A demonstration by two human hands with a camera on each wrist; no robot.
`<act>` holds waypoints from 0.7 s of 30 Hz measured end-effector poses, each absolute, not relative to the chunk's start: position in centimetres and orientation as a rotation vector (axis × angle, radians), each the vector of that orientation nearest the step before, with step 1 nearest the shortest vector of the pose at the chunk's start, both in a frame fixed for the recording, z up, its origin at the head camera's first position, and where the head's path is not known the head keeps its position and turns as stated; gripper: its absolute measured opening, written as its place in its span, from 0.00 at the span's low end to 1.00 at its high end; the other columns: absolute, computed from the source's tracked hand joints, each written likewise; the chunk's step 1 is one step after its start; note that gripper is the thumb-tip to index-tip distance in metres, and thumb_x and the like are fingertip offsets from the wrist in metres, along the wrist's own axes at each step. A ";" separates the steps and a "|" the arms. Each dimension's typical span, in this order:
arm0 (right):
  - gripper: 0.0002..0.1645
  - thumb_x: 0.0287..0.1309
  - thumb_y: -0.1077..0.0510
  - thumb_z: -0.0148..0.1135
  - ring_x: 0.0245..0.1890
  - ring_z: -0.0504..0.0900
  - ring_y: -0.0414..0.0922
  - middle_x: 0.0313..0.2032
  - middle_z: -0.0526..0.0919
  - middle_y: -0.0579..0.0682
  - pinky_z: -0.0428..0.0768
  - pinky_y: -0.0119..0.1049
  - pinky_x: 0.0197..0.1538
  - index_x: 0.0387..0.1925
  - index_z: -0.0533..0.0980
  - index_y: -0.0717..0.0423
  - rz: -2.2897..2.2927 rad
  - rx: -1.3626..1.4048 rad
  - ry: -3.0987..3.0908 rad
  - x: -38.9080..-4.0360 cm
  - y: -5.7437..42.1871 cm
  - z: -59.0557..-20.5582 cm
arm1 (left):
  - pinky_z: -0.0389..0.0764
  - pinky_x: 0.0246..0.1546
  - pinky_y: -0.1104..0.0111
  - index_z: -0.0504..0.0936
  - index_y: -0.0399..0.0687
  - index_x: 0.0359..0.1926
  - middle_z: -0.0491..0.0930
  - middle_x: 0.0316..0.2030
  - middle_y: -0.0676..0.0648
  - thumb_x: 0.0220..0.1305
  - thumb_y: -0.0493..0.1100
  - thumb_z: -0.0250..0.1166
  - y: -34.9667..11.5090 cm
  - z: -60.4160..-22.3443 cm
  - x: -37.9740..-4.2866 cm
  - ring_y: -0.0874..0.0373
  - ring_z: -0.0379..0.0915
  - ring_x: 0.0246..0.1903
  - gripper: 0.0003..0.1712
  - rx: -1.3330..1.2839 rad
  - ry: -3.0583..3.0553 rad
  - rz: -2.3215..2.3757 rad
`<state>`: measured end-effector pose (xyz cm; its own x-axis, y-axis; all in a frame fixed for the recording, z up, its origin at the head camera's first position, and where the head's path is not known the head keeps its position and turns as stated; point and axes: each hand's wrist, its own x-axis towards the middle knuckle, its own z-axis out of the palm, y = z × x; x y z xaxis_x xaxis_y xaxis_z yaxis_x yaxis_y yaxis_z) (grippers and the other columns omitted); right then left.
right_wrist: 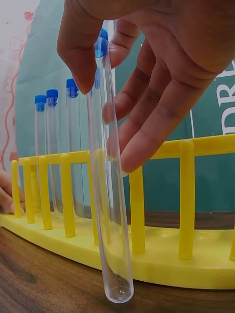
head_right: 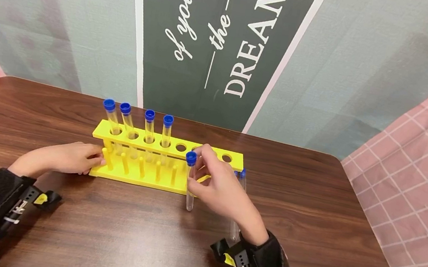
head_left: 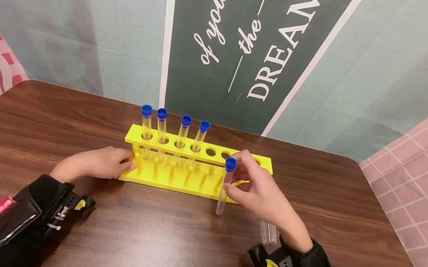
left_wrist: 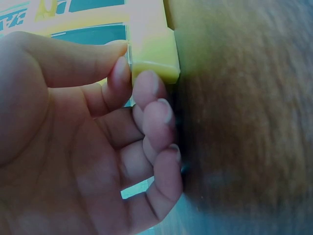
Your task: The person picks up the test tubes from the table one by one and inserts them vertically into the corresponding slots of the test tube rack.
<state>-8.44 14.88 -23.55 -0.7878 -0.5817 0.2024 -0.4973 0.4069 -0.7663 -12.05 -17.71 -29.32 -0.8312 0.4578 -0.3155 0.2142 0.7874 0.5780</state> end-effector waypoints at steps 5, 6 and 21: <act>0.22 0.47 0.74 0.61 0.33 0.79 0.43 0.31 0.72 0.51 0.79 0.34 0.33 0.40 0.63 0.58 -1.305 -0.984 2.569 -8.5 14.8 -23.6 | 0.64 0.21 0.68 0.67 0.40 0.29 0.65 0.18 0.48 0.69 0.40 0.48 -17.7 -29.3 -12.1 0.58 0.61 0.17 0.11 0.504 2.531 0.746; 0.22 0.46 0.74 0.62 0.33 0.79 0.43 0.31 0.72 0.51 0.79 0.33 0.33 0.40 0.63 0.58 -1.301 -0.985 2.572 -8.5 14.8 -23.6 | 0.64 0.21 0.68 0.67 0.40 0.28 0.66 0.18 0.48 0.69 0.40 0.48 -17.7 -29.3 -12.1 0.58 0.61 0.17 0.12 0.505 2.531 0.745; 0.21 0.48 0.72 0.61 0.35 0.79 0.46 0.34 0.71 0.52 0.79 0.33 0.35 0.40 0.62 0.59 -1.287 -0.942 2.558 -8.6 14.8 -23.6 | 0.64 0.22 0.68 0.67 0.41 0.28 0.66 0.19 0.48 0.69 0.41 0.48 -17.7 -29.2 -12.0 0.58 0.62 0.18 0.12 0.503 2.543 0.714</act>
<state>-8.58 14.84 -23.64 -0.7972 -0.5826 0.1579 -0.4742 0.4425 -0.7612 -12.03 -17.68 -29.17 -0.8329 0.4518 -0.3195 0.2196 0.7998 0.5586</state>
